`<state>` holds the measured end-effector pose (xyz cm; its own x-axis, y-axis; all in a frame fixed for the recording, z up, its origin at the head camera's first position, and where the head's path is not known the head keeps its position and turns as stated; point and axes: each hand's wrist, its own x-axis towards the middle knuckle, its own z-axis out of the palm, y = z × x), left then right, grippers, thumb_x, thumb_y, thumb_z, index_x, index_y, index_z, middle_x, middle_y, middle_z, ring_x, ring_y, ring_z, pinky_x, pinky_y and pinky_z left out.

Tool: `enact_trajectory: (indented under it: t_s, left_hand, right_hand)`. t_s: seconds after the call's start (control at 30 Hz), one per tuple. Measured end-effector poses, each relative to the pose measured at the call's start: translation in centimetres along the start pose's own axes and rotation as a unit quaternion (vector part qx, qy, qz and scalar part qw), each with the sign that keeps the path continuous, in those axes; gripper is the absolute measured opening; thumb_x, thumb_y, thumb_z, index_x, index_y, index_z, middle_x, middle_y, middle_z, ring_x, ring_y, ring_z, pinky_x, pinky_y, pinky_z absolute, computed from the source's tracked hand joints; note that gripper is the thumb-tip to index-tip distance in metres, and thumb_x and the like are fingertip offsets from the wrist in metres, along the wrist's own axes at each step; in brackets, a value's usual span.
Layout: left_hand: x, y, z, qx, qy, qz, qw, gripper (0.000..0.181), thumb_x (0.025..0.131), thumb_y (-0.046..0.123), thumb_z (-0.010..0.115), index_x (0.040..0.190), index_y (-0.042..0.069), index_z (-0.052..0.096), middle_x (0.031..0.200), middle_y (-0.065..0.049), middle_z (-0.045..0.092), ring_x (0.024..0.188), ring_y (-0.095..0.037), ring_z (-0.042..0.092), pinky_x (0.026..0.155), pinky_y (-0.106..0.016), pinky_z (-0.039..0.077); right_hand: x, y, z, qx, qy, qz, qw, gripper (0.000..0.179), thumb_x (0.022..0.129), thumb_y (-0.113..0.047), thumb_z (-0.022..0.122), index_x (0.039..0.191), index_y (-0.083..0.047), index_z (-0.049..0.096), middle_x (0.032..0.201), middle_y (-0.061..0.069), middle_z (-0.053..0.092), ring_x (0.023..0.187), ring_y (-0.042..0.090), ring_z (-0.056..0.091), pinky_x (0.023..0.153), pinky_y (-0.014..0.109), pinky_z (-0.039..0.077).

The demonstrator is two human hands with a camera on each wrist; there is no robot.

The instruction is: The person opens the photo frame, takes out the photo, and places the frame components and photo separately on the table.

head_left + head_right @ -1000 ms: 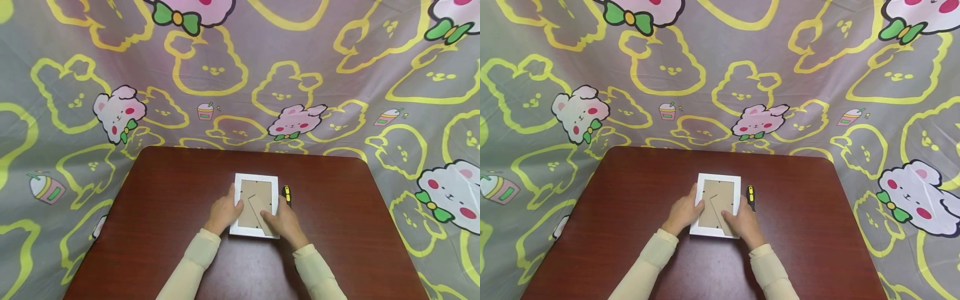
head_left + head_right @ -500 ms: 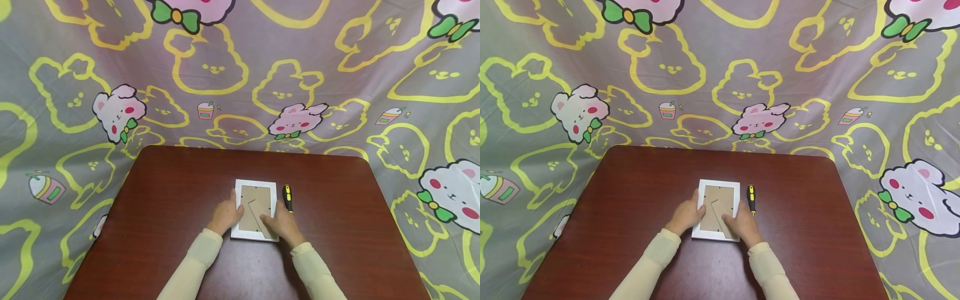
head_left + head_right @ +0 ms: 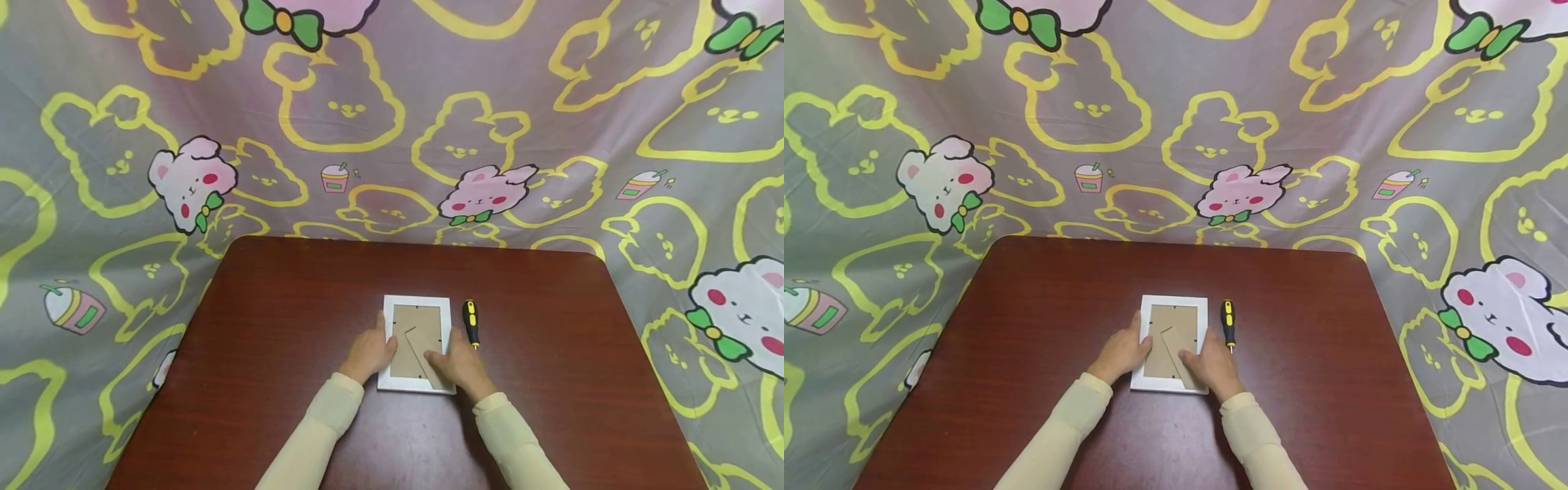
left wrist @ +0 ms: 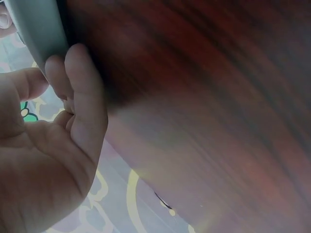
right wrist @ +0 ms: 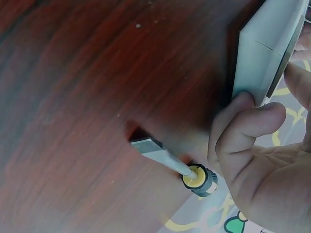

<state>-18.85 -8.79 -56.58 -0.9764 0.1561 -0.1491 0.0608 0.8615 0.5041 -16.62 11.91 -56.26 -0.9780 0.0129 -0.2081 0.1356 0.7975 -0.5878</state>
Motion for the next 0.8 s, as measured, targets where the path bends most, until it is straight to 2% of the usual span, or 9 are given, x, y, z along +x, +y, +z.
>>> enact_trajectory:
  t_s: [0.07, 0.13, 0.27, 0.33, 0.4, 0.5, 0.63, 0.7, 0.8]
  left_hand:
    - [0.0, 0.0, 0.0, -0.008, -0.006, -0.003, 0.9999, 0.074, 0.101, 0.030, 0.056, 0.155, -0.010, 0.025, 0.077, -0.020, 0.066, 0.068, -0.031, 0.065, 0.067, -0.047, 0.054]
    - [0.0, 0.0, -0.1, -0.014, -0.014, -0.010, 0.9998, 0.075, 0.101, 0.031, 0.055, 0.156, -0.009, 0.023, 0.091, -0.025, 0.069, 0.080, -0.035, 0.069, 0.074, -0.048, 0.055]
    - [0.3, -0.2, -0.9, -0.005, -0.022, -0.025, 0.9994, 0.081, 0.099, 0.039, 0.058, 0.159, -0.003, 0.022, 0.119, -0.027, 0.067, 0.102, -0.041, 0.067, 0.086, -0.053, 0.052]
    - [0.6, -0.4, -1.6, 0.007, -0.021, -0.020, 0.9996, 0.087, 0.096, 0.044, 0.062, 0.159, 0.001, 0.022, 0.128, -0.028, 0.062, 0.107, -0.043, 0.065, 0.087, -0.056, 0.051]
    - [1.1, -0.7, -2.3, 0.017, -0.021, 0.004, 0.9996, 0.094, 0.093, 0.049, 0.067, 0.160, 0.003, 0.021, 0.135, -0.029, 0.056, 0.112, -0.044, 0.062, 0.089, -0.057, 0.050]
    - [1.8, -1.1, -3.3, 0.036, -0.050, 0.055, 0.9966, 0.111, 0.084, 0.057, 0.076, 0.163, 0.008, 0.015, 0.156, -0.026, 0.033, 0.132, -0.044, 0.047, 0.098, -0.061, 0.045]
    - [2.7, -1.5, -3.9, 0.079, -0.118, 0.102, 0.9846, 0.135, 0.068, 0.068, 0.083, 0.164, 0.015, 0.004, 0.168, -0.014, -0.004, 0.151, -0.040, 0.013, 0.105, -0.068, 0.032]
    - [3.0, -1.5, -3.9, 0.105, -0.146, 0.110, 0.9776, 0.143, 0.062, 0.071, 0.083, 0.164, 0.016, 0.000, 0.168, -0.009, -0.013, 0.153, -0.037, 0.003, 0.104, -0.071, 0.030]
    - [3.2, -1.3, -4.1, 0.136, -0.170, 0.117, 0.9690, 0.149, 0.057, 0.074, 0.084, 0.163, 0.014, -0.002, 0.168, -0.007, -0.014, 0.153, -0.035, -0.002, 0.103, -0.073, 0.030]
  right_hand:
    - [0.0, 0.0, 0.0, 0.004, 0.001, -0.002, 1.0000, 0.082, 0.085, -0.034, 0.080, 0.140, 0.014, 0.041, 0.118, 0.032, 0.062, 0.106, 0.044, 0.063, 0.089, 0.055, 0.050]
    - [-0.1, 0.0, -0.1, 0.004, 0.001, -0.004, 1.0000, 0.082, 0.085, -0.033, 0.080, 0.139, 0.015, 0.041, 0.118, 0.033, 0.062, 0.105, 0.044, 0.064, 0.089, 0.055, 0.051]
    - [0.0, 0.0, -0.2, -0.006, -0.001, -0.008, 1.0000, 0.079, 0.086, -0.035, 0.080, 0.135, 0.015, 0.045, 0.112, 0.031, 0.064, 0.101, 0.044, 0.065, 0.086, 0.055, 0.052]
    - [0.0, 0.1, -0.3, -0.010, 0.001, -0.011, 0.9999, 0.076, 0.085, -0.037, 0.080, 0.133, 0.013, 0.047, 0.108, 0.028, 0.066, 0.097, 0.042, 0.066, 0.084, 0.054, 0.053]
    - [0.0, 0.2, -0.5, -0.006, 0.005, -0.011, 0.9999, 0.073, 0.085, -0.037, 0.080, 0.132, 0.010, 0.049, 0.105, 0.026, 0.067, 0.095, 0.041, 0.067, 0.082, 0.054, 0.053]
    - [0.0, 0.4, -1.0, 0.012, 0.009, -0.014, 0.9998, 0.072, 0.085, -0.037, 0.079, 0.134, 0.007, 0.050, 0.107, 0.027, 0.067, 0.098, 0.041, 0.066, 0.083, 0.054, 0.052]
    - [0.1, 0.6, -1.9, 0.024, 0.010, -0.015, 0.9995, 0.078, 0.088, -0.038, 0.075, 0.143, 0.009, 0.044, 0.123, 0.034, 0.061, 0.113, 0.047, 0.061, 0.094, 0.057, 0.048]
    - [0.2, 0.7, -2.4, 0.019, 0.017, -0.018, 0.9995, 0.081, 0.089, -0.038, 0.074, 0.145, 0.011, 0.041, 0.128, 0.036, 0.058, 0.118, 0.049, 0.057, 0.097, 0.058, 0.045]
    - [0.6, 0.8, -3.2, 0.009, 0.032, -0.015, 0.9993, 0.078, 0.091, -0.037, 0.072, 0.146, 0.009, 0.042, 0.129, 0.035, 0.058, 0.118, 0.050, 0.057, 0.097, 0.059, 0.045]
